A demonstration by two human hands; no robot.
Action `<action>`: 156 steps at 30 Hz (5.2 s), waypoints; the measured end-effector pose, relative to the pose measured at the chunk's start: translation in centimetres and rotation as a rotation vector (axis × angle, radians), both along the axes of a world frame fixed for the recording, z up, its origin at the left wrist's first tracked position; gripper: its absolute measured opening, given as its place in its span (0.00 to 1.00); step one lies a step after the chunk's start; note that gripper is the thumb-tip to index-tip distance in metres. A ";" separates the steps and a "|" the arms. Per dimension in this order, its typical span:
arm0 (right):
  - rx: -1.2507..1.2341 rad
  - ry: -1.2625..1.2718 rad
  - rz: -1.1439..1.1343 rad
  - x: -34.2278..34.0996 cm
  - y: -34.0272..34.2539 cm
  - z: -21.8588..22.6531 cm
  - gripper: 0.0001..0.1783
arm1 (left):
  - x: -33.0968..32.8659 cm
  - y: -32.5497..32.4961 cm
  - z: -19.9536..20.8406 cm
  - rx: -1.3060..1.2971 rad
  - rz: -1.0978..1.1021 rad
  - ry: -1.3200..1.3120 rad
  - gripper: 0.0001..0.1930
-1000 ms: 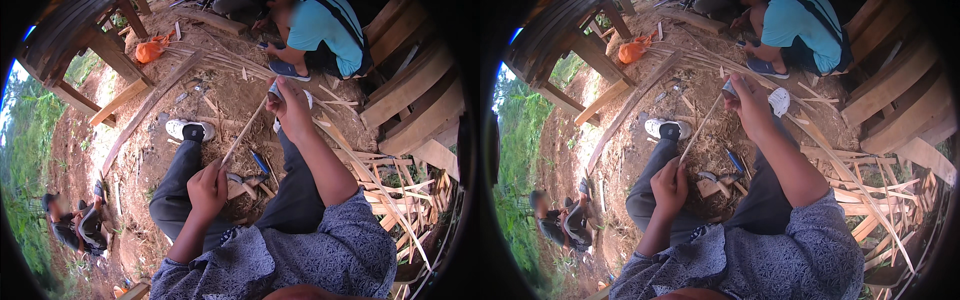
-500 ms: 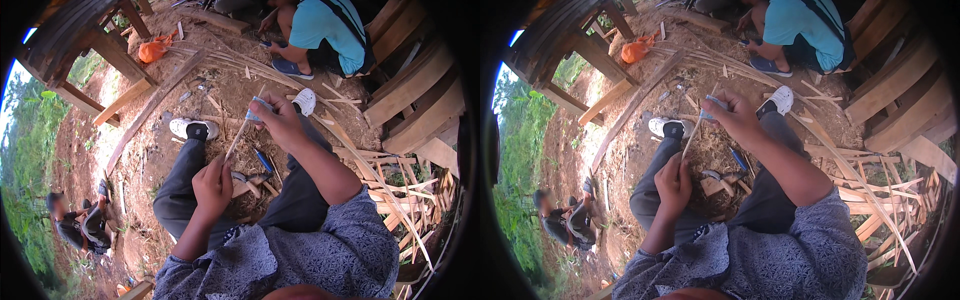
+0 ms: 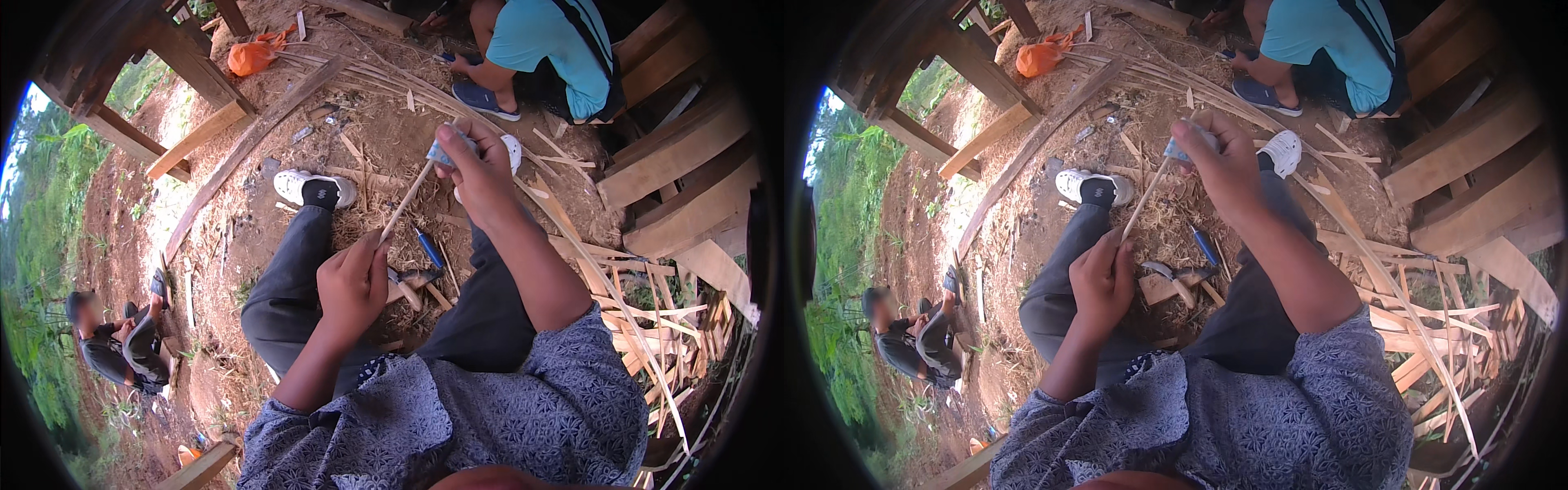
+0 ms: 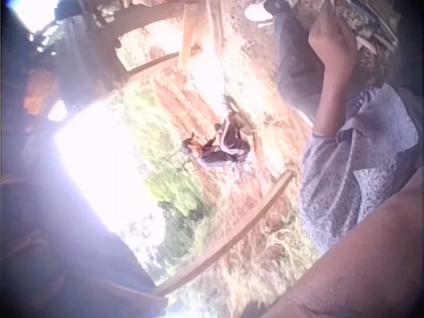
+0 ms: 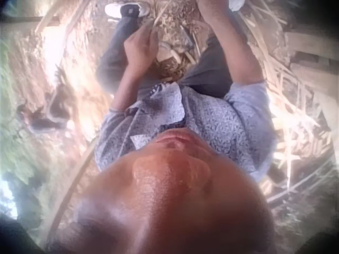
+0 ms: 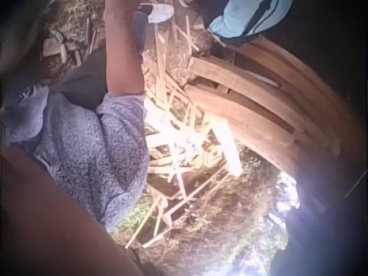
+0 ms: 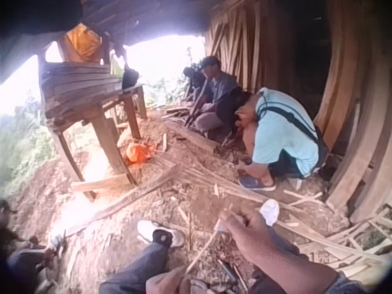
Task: The person sits on the ground and uses a knife to shave and shape a thin wooden stick. They rotate the stick and scrape the surface to smooth it. The person then uses a small piece of sandpaper to rub the stick for a finer finish.
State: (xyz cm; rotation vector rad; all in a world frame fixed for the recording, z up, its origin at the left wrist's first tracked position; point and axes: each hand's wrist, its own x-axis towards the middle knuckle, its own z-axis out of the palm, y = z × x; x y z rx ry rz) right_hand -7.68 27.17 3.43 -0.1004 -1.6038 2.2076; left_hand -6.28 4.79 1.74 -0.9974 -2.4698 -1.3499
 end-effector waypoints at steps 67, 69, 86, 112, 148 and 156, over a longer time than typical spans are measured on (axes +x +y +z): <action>0.733 -0.289 0.657 4.1 -3.4 -3.0 0.15 | 1.0 -10.4 -1.9 1.204 0.038 -0.764 0.08; 0.751 -0.251 0.654 4.0 -3.4 -3.3 0.14 | 0.9 -10.2 -1.7 1.194 0.058 -0.761 0.08; 0.618 -0.333 0.637 4.0 -3.9 -3.6 0.10 | 0.5 -11.5 -1.4 1.194 0.157 -0.667 0.14; 0.499 -0.394 0.649 5.5 -8.4 -8.9 0.10 | -0.4 -1.8 -6.9 1.185 0.067 -0.941 0.13; 0.291 -0.477 0.258 -0.3 -2.7 -9.6 0.16 | -2.9 -14.4 -11.2 0.625 0.261 -0.682 0.08; 0.294 -0.434 0.302 -0.8 -2.9 -9.9 0.15 | -2.2 -15.5 -12.5 0.579 0.259 -0.760 0.11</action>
